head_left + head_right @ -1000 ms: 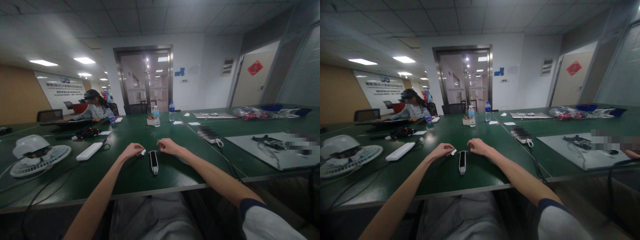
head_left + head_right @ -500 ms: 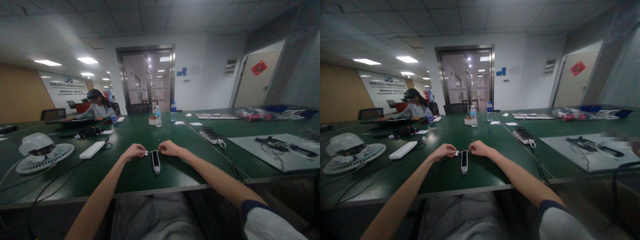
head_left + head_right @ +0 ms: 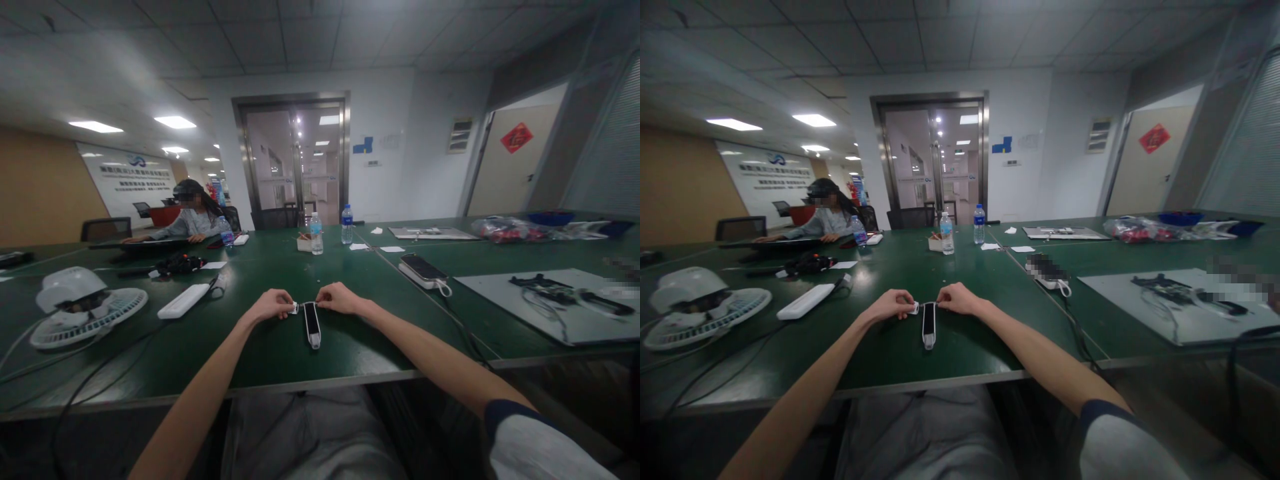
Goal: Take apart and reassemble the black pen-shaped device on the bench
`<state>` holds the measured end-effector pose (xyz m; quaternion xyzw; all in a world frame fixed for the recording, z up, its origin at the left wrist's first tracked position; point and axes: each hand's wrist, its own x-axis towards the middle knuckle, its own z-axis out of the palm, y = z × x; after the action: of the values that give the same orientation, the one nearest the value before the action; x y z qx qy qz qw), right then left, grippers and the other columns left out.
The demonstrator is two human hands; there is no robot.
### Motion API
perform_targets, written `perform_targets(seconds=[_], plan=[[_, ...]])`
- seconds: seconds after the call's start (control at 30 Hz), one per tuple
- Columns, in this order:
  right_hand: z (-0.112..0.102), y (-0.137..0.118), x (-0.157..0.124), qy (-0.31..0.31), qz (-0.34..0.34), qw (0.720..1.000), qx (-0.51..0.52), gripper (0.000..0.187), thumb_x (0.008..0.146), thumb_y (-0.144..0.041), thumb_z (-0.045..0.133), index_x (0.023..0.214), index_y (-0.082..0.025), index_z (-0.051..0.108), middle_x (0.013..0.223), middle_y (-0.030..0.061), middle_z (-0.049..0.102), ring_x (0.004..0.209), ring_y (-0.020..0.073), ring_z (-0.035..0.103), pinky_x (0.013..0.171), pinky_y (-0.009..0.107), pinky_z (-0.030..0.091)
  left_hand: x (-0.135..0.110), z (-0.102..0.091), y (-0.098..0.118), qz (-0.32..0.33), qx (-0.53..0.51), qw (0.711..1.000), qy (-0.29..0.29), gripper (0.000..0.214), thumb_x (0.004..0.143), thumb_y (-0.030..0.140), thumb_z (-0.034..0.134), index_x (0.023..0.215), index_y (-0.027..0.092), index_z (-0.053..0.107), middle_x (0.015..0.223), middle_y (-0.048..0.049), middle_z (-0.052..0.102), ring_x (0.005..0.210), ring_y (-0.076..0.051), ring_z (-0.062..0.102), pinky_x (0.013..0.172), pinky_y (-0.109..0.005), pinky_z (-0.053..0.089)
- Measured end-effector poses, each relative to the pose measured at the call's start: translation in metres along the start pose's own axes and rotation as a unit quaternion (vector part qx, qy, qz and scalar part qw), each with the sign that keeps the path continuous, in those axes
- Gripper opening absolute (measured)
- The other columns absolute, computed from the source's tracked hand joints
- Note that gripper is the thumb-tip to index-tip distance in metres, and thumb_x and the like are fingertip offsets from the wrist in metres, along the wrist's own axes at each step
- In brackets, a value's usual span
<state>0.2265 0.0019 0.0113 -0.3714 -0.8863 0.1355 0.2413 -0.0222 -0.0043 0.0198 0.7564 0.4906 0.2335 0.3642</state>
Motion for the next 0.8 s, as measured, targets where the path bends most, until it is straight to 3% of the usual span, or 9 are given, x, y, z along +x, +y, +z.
perform_targets(seconds=[0.27, 0.53, 0.8], plan=[[0.0023, 0.0027, 0.0006, 0.004, 0.018, 0.999, 0.037, 0.015, 0.075, -0.026, 0.062, 0.084, -0.015, 0.068, 0.076, 0.0022, 0.067, 0.068, 0.0121, 0.062, 0.063, 0.021, 0.046, 0.0017, -0.0012, -0.0032, 0.082, 0.16, 0.983, 0.036, 0.034, 0.067, 0.047, 0.064, 0.082, 0.017, 0.065, 0.066, 0.0008, 0.059, 0.06, -0.013, 0.053, 0.054, -0.021, 0.037], [0.0033, 0.0003, 0.0013, -0.001, 0.038, 0.998, 0.058, 0.019, 0.075, -0.029, 0.062, 0.086, -0.015, 0.067, 0.073, 0.0021, 0.068, 0.066, 0.0122, 0.062, 0.061, 0.021, 0.046, 0.0041, 0.0058, -0.002, 0.129, 0.176, 0.976, 0.011, 0.035, 0.075, 0.049, 0.057, 0.085, 0.016, 0.066, 0.06, 0.0024, 0.053, 0.057, -0.012, 0.047, 0.054, -0.022, 0.033], [-0.0009, 0.0058, 0.0027, -0.037, 0.031, 0.995, 0.087, 0.018, 0.074, -0.021, 0.059, 0.09, -0.015, 0.066, 0.077, 0.0019, 0.068, 0.067, 0.0116, 0.063, 0.061, 0.019, 0.047, 0.0044, 0.004, -0.0029, 0.161, 0.176, 0.971, 0.02, 0.032, 0.077, 0.045, 0.056, 0.084, 0.016, 0.067, 0.073, -0.0011, 0.056, 0.065, -0.013, 0.049, 0.059, -0.023, 0.037]])
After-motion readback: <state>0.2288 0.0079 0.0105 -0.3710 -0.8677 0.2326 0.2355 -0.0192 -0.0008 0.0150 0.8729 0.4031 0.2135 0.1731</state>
